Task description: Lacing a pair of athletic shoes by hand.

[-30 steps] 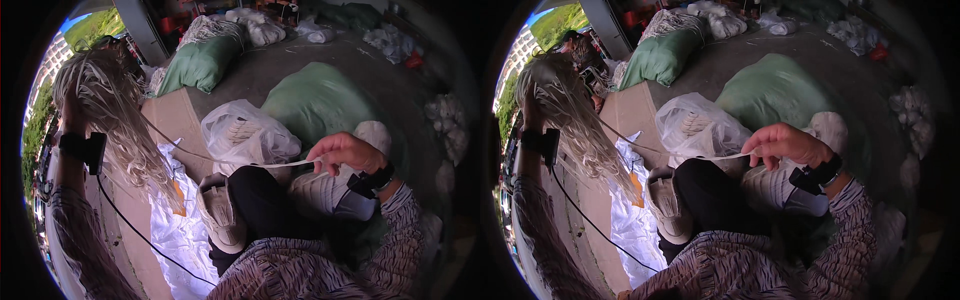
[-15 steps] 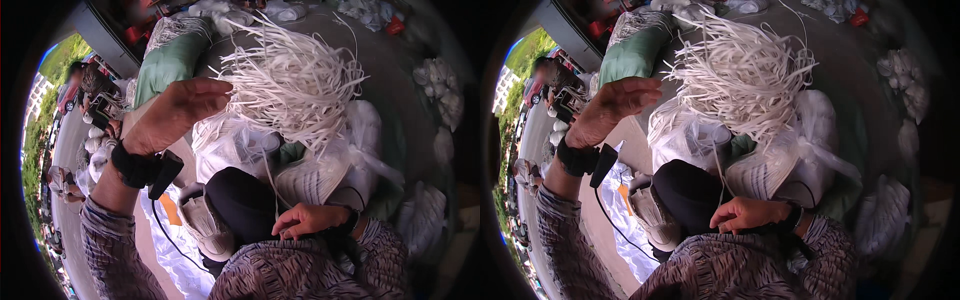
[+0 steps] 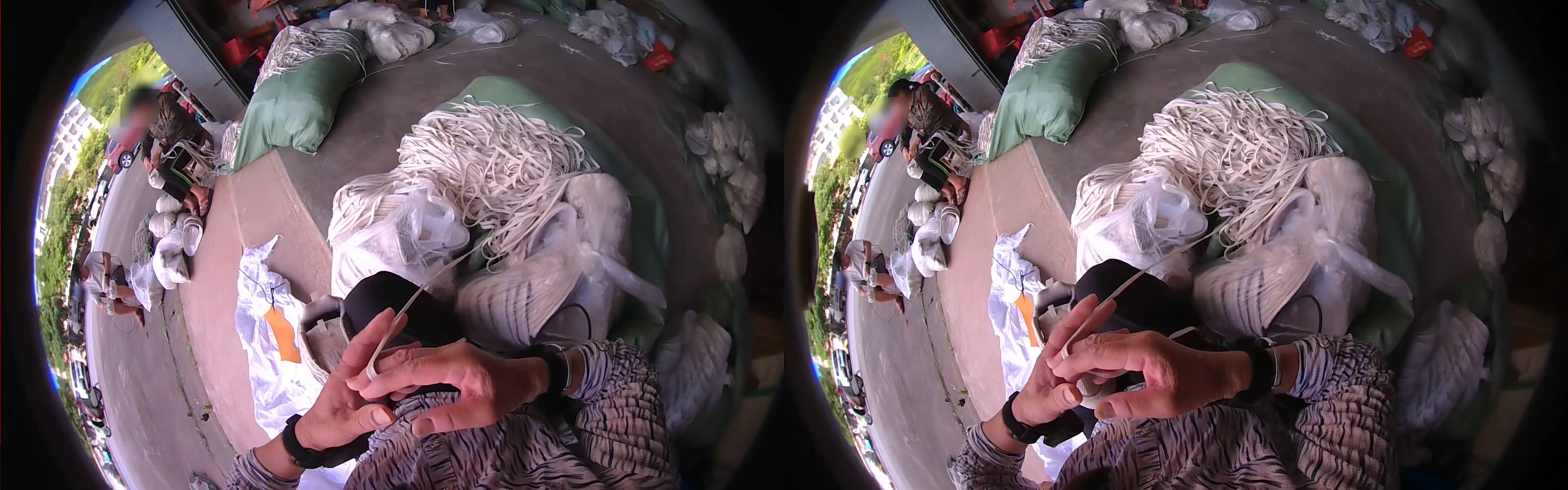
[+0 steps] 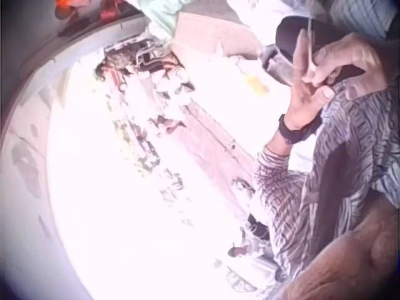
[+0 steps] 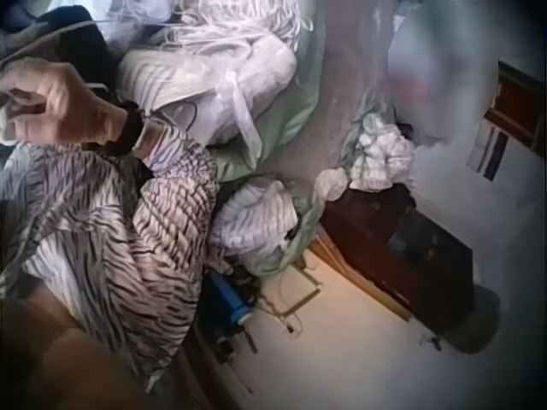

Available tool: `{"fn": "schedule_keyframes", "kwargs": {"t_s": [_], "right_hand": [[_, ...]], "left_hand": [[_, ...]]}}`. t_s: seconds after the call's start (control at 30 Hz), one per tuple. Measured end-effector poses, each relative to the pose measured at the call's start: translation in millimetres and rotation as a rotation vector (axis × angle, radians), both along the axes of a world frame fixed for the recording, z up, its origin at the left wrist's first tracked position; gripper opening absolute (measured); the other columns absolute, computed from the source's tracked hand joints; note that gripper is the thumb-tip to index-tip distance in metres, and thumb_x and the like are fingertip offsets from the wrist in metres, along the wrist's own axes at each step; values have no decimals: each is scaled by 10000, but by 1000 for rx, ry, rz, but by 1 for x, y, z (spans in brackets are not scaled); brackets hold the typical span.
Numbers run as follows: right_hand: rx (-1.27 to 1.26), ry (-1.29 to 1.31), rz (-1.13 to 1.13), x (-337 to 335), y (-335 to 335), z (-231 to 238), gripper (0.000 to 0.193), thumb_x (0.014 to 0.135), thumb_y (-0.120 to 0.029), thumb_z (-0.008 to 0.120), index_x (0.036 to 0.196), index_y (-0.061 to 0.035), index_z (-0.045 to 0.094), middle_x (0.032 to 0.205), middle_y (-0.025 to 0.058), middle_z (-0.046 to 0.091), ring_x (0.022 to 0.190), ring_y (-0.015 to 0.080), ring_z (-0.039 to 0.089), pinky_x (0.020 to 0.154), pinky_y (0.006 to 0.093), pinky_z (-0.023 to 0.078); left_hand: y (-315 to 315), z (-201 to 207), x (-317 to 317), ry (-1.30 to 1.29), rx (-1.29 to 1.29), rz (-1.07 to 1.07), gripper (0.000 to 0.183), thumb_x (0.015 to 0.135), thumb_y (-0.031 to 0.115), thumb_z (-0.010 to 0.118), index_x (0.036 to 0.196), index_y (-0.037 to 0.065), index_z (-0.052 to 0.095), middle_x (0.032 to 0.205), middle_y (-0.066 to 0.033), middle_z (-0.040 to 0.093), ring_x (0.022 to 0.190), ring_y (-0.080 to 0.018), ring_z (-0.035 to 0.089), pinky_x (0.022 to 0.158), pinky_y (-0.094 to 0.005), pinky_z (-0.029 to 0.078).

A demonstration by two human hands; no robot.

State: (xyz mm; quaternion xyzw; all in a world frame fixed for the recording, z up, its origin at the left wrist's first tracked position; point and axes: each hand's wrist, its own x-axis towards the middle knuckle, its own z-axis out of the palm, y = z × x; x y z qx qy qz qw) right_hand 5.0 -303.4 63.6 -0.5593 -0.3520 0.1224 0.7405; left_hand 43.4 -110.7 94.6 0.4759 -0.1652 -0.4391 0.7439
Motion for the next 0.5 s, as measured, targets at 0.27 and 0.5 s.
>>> {"fn": "schedule_keyframes", "kwargs": {"t_s": [0.27, 0.5], "right_hand": [[-337, -556, -329, -4, 42, 2, 692, 769, -146, 687, 1363, -16, 356, 1313, 148, 445, 1218, 272, 431, 1005, 412, 329], [604, 841, -373, 33, -10, -6, 376, 921, -251, 503, 1254, -79, 485, 1004, 60, 616, 1040, 238, 549, 915, 415, 399]], "left_hand": [[63, -32, -28, -134, 242, 130, 465, 900, 194, 596, 1296, 9, 439, 918, -65, 593, 661, -73, 529, 560, -194, 423], [160, -29, -55, -399, 615, 402, 244, 922, 217, 560, 884, -2, 660, 537, 27, 487, 476, -31, 395, 463, -200, 307]]}}
